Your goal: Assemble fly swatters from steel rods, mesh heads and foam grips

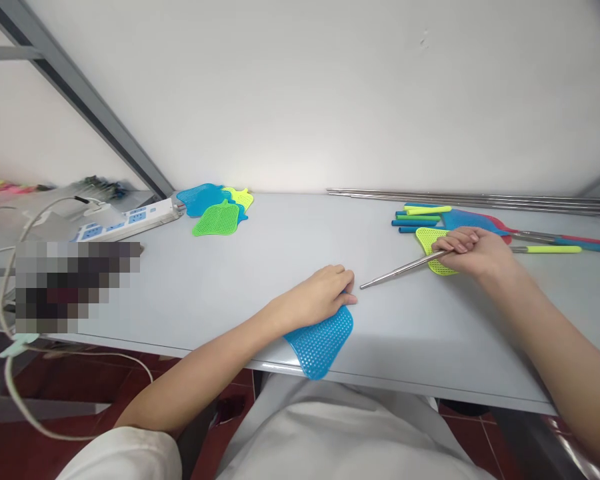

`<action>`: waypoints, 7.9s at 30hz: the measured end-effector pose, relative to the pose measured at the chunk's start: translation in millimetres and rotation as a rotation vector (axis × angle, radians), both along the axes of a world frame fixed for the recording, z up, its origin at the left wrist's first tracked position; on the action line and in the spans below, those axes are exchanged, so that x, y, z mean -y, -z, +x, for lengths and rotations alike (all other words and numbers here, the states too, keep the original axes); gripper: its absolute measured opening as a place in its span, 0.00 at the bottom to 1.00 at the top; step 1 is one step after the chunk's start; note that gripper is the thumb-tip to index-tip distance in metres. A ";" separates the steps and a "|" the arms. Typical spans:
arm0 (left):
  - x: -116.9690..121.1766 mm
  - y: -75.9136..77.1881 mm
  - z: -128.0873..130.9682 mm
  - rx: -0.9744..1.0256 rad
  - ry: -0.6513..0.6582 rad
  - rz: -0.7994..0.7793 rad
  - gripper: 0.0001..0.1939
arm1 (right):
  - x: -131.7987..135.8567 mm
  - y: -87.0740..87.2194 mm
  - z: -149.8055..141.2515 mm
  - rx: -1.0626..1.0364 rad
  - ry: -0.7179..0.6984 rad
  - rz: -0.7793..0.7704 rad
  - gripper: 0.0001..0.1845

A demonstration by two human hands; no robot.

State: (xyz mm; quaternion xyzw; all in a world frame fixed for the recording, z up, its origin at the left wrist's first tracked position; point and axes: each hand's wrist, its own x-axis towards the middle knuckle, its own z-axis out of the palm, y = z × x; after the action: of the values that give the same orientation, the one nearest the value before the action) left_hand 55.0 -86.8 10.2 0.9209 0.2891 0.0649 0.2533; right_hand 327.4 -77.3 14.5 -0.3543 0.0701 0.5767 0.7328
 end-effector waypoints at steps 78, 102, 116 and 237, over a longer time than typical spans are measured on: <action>-7.4 -10.6 -8.4 -0.189 -0.058 0.054 0.19 | 6.4 7.8 -25.5 -0.050 -0.226 -0.105 0.14; -5.0 -12.9 -4.9 -0.203 -0.070 0.047 0.14 | 10.6 8.2 -37.1 -0.018 -0.301 -0.113 0.15; -5.4 -12.3 -5.6 -0.203 -0.067 0.053 0.15 | 10.0 11.5 -34.1 0.134 -0.381 -0.071 0.18; -2.2 -12.9 -5.3 -0.211 -0.051 0.078 0.14 | 13.3 11.2 -38.4 0.277 -0.494 -0.022 0.15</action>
State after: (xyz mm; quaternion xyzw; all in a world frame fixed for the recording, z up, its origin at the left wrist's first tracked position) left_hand 49.7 -84.6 23.1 0.9240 0.3348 -0.0147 0.1839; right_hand 288.9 -90.6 3.3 -0.4442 -0.1130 0.6829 0.5688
